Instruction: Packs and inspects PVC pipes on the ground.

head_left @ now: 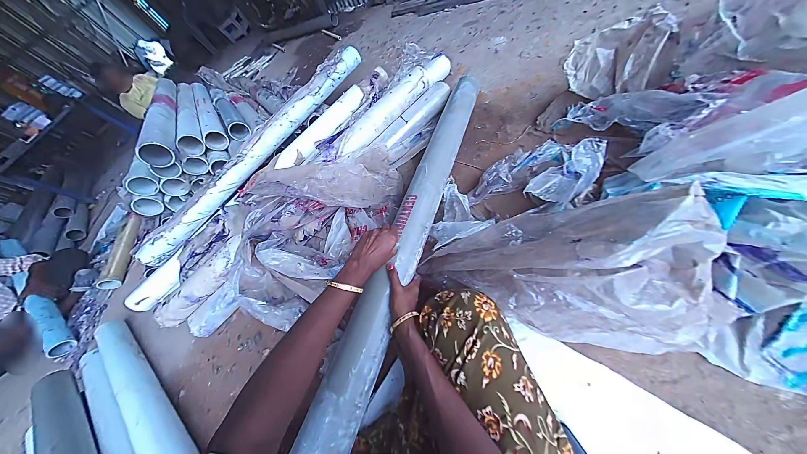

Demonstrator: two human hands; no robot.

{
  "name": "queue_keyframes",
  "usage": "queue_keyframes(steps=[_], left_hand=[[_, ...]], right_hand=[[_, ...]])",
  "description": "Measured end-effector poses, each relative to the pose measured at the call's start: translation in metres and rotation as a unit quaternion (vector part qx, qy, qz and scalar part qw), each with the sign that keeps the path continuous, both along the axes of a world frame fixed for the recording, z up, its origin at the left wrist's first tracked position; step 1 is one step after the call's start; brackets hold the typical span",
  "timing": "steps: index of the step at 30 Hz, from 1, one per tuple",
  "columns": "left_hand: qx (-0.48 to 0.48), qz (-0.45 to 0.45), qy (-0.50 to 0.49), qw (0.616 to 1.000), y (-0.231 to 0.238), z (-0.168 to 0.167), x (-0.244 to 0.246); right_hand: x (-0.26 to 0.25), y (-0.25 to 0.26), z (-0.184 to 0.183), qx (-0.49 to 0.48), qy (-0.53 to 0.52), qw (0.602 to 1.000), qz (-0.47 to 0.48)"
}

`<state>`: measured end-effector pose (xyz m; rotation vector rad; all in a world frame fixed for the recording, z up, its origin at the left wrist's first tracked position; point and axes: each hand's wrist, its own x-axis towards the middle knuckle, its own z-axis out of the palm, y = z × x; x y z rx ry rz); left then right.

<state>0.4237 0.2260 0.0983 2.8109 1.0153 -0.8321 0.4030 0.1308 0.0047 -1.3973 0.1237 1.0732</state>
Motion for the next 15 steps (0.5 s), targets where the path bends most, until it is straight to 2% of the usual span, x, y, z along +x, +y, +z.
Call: queue_keyframes(steps=[3, 4, 6, 8, 10, 15], left_hand=[[-0.011, 0.112, -0.091, 0.990, 0.007, -0.007, -0.009], [-0.029, 0.131, -0.133, 0.982, 0.008, -0.009, -0.012], [-0.076, 0.113, -0.194, 0.971, 0.011, -0.009, -0.017], [-0.106, 0.065, -0.190, 0.974, 0.014, -0.004, -0.020], [-0.096, 0.035, -0.149, 0.984, 0.013, -0.001, -0.018], [-0.046, 0.077, -0.133, 0.987, 0.003, -0.003, -0.012]], right_hand=[[0.000, 0.001, 0.000, 0.003, -0.004, 1.000, 0.001], [0.000, 0.001, 0.000, 0.004, -0.006, 1.000, -0.002], [-0.001, 0.002, -0.001, 0.002, -0.008, 1.000, -0.006], [-0.002, 0.002, -0.004, 0.003, -0.012, 1.000, -0.008], [-0.002, 0.002, -0.005, 0.002, -0.014, 1.000, -0.002], [0.000, 0.002, -0.004, -0.001, -0.012, 1.000, 0.002]])
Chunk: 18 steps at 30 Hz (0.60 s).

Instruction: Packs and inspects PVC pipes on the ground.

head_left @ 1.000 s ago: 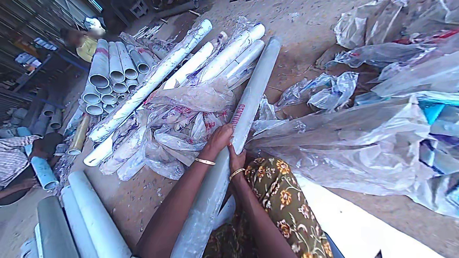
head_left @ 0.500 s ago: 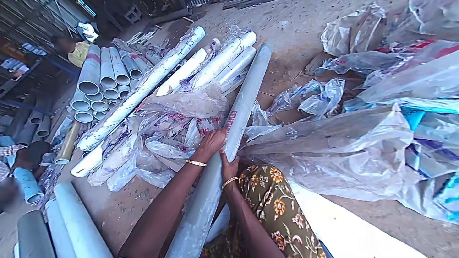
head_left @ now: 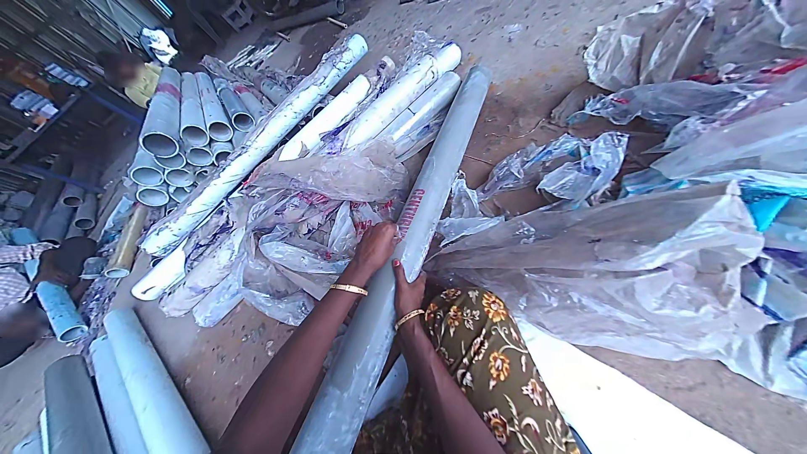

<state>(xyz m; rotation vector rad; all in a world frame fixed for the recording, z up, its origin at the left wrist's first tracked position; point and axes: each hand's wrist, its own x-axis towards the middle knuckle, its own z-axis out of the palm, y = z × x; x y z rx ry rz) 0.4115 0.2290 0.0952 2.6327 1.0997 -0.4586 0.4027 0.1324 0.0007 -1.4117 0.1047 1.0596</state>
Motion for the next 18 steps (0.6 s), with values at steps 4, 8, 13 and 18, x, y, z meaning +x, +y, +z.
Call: queue_keyframes(steps=[4, 8, 13, 18], left_hand=[[-0.009, 0.141, -0.080, 0.987, 0.009, -0.009, -0.015], [-0.024, 0.294, -0.169, 0.940, 0.030, -0.035, -0.041], [-0.099, 0.422, -0.265, 0.861, 0.046, -0.060, -0.059], [-0.205, 0.447, -0.340, 0.802, 0.031, -0.038, -0.059]], right_hand=[[0.000, -0.002, 0.001, -0.011, -0.005, 1.000, 0.000], [-0.003, -0.001, 0.001, -0.021, -0.016, 1.000, -0.002], [-0.006, 0.000, -0.001, -0.024, -0.059, 0.998, 0.003], [-0.008, 0.001, 0.000, -0.022, -0.075, 0.997, -0.012]])
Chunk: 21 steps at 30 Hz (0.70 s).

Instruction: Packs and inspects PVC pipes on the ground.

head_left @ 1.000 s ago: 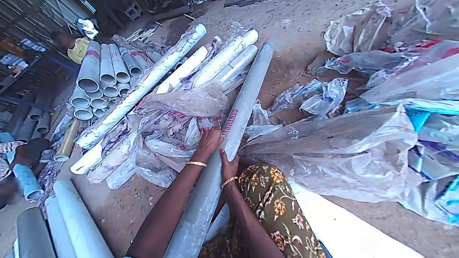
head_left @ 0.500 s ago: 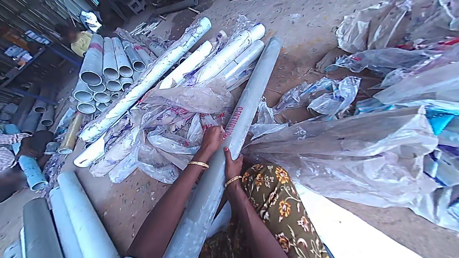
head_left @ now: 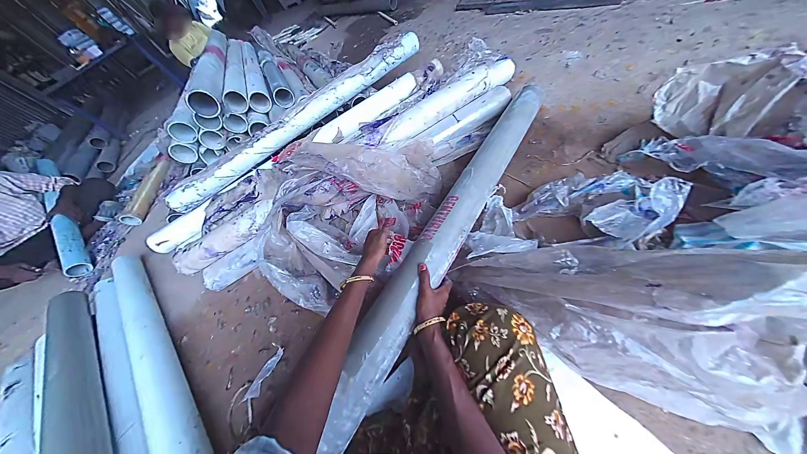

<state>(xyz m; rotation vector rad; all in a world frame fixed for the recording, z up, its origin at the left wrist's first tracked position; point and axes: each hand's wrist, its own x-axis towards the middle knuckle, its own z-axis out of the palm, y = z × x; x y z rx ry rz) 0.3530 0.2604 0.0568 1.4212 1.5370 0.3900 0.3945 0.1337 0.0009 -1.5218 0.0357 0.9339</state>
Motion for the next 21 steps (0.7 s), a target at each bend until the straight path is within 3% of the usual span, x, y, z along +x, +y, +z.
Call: queue_keyframes(steps=[3, 5, 9, 13, 18, 21], left_hand=[[0.053, -0.146, 0.166, 0.974, -0.020, -0.001, 0.004], [0.050, -0.170, 0.228, 0.958, -0.028, -0.006, 0.008], [0.040, -0.159, 0.157, 0.974, -0.028, -0.015, 0.011], [0.036, -0.199, 0.192, 0.960, -0.037, 0.004, 0.020], [0.055, -0.256, 0.221, 0.939, -0.062, 0.037, 0.039], [0.051, -0.199, 0.137, 0.969, -0.067, 0.048, 0.032]], right_hand=[[-0.003, 0.001, -0.002, 0.005, 0.000, 1.000, -0.003], [-0.003, -0.002, 0.002, -0.019, -0.009, 1.000, 0.016], [0.007, -0.008, 0.019, -0.006, -0.077, 0.997, 0.019], [0.003, -0.005, 0.023, -0.021, -0.090, 0.995, 0.027], [0.002, -0.014, -0.006, -0.051, -0.094, 0.994, -0.025], [-0.003, -0.007, -0.027, -0.052, -0.112, 0.992, -0.013]])
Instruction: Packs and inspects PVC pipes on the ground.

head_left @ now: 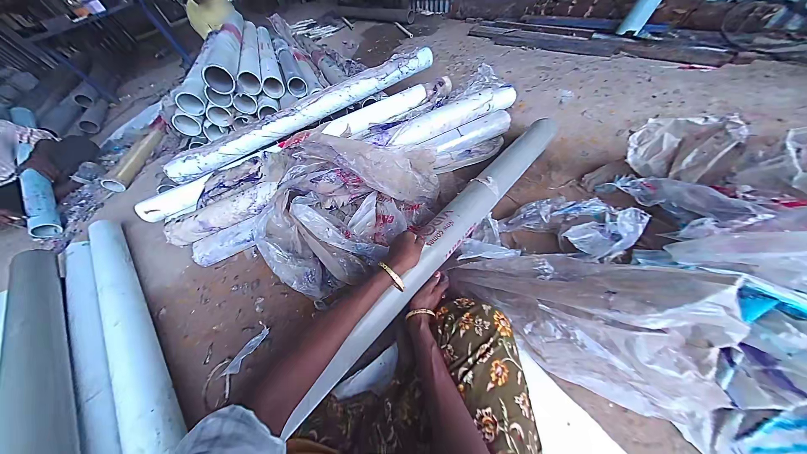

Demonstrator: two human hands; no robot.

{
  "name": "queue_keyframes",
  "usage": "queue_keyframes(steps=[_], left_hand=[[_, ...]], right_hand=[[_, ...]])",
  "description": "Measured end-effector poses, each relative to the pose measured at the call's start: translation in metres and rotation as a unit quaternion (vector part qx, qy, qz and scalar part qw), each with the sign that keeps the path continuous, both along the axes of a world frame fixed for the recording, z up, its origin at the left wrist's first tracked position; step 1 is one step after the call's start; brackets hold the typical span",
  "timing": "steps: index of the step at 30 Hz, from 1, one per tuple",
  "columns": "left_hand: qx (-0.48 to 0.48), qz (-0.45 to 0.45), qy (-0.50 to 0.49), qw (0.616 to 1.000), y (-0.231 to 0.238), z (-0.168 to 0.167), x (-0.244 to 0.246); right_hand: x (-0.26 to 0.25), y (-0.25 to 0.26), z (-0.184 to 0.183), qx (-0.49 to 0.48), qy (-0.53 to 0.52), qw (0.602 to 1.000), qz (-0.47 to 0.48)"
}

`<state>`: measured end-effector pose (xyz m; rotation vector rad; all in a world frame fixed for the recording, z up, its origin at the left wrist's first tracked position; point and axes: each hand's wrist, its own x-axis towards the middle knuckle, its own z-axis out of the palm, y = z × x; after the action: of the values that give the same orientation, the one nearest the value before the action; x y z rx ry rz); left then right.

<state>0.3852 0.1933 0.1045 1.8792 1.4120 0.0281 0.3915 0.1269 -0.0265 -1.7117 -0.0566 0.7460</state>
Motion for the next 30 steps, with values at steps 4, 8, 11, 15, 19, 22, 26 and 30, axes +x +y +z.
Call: queue_keyframes(steps=[4, 8, 11, 15, 19, 22, 26, 30], left_hand=[[-0.034, 0.150, -0.121, 0.981, -0.016, 0.009, -0.030], [-0.037, 0.236, -0.125, 0.963, -0.031, -0.002, -0.063], [-0.044, 0.235, -0.118, 0.964, -0.042, -0.003, -0.066], [-0.054, 0.244, -0.137, 0.959, -0.056, 0.010, -0.065], [-0.072, 0.313, -0.207, 0.924, -0.061, 0.033, -0.077], [-0.089, 0.366, -0.241, 0.894, -0.065, 0.041, -0.084], [-0.049, 0.314, -0.240, 0.917, -0.071, 0.052, -0.100], [0.006, 0.169, -0.155, 0.973, -0.073, 0.058, -0.125]], right_hand=[[-0.001, 0.008, 0.030, 0.050, 0.109, 0.993, -0.001], [-0.026, -0.002, 0.049, 0.109, 0.148, 0.983, 0.026], [-0.042, 0.007, 0.029, 0.082, 0.145, 0.986, -0.010], [-0.043, 0.005, 0.012, 0.089, 0.089, 0.992, -0.010], [-0.042, 0.003, 0.005, 0.118, 0.050, 0.992, 0.010], [-0.042, -0.002, 0.001, 0.123, 0.039, 0.992, 0.006], [-0.035, -0.008, 0.014, 0.112, -0.043, 0.993, -0.010], [-0.009, -0.039, 0.062, 0.315, -0.297, 0.892, 0.133]])
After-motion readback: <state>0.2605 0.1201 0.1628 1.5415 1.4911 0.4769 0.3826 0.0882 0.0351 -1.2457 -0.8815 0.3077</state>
